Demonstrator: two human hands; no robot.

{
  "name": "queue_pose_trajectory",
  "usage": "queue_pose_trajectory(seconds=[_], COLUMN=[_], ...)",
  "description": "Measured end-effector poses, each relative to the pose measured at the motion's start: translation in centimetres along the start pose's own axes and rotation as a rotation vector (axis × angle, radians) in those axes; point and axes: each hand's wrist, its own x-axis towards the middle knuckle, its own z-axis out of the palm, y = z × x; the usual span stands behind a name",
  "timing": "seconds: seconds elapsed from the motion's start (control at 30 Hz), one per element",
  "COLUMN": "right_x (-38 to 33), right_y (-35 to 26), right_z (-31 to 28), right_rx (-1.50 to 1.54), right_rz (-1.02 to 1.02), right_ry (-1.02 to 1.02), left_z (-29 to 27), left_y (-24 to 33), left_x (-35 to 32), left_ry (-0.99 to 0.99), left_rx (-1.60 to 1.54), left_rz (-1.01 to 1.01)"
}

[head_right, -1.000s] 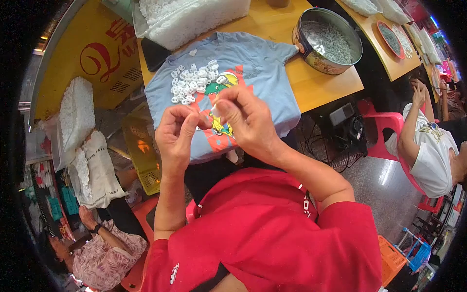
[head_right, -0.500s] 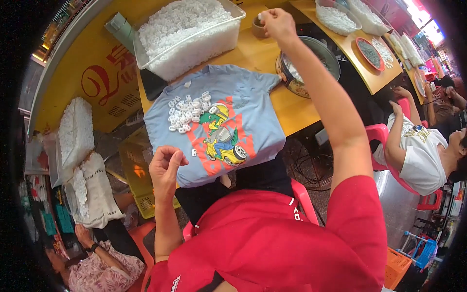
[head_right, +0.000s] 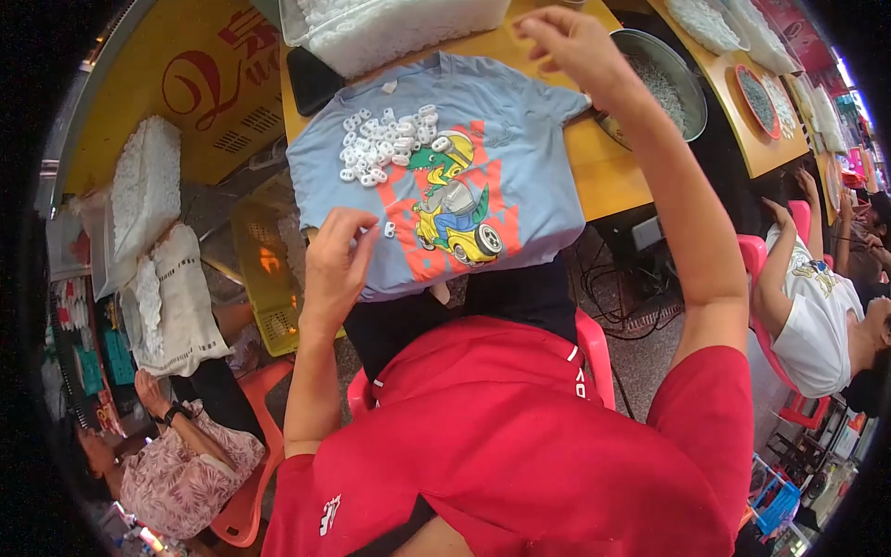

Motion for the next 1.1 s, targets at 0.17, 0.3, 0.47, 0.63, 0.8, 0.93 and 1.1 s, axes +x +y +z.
queue_pose_trajectory(seconds=[0.17, 0.3, 0.47, 0.63, 0.8, 0.93, 1.1], right_x=[-5.9, -9.4, -12.1, -11.7, -9.7, -8.2, -7.1], right_y=[-0.2, -0.1, 0.6, 1.0, 1.0, 1.9, 2.1], right_z=[3.4, 5.2, 7.6, 8.1, 9.0, 9.9, 10.6], right_rx=[0.001, 0.052, 0.191, -0.084, -0.29, -0.409, -0.532], right_rz=[0.024, 0.07, 0.088, -0.029, -0.207, -0.327, -0.369], right_ry=[-0.321, -0.385, -0.456, -0.331, -0.183, -0.125, -0.128], left_z=[0.3, 0.6, 0.5, 0.1, 0.1, 0.7, 1.3], left_y=[-0.1, -0.4, -1.2, 0.0, 0.3, -0.2, -0.8], left_x=[0.4, 0.7, 0.2, -0.5, -1.2, -2.0, -3.1], left_ry=[-0.101, -0.119, -0.153, -0.087, -0.04, 0.065, 0.151], left_rx=[0.141, 0.134, 0.029, -0.493, -0.99, -1.315, -1.646], left_rz=[0.165, 0.181, 0.085, -0.234, -0.396, -0.512, -0.471])
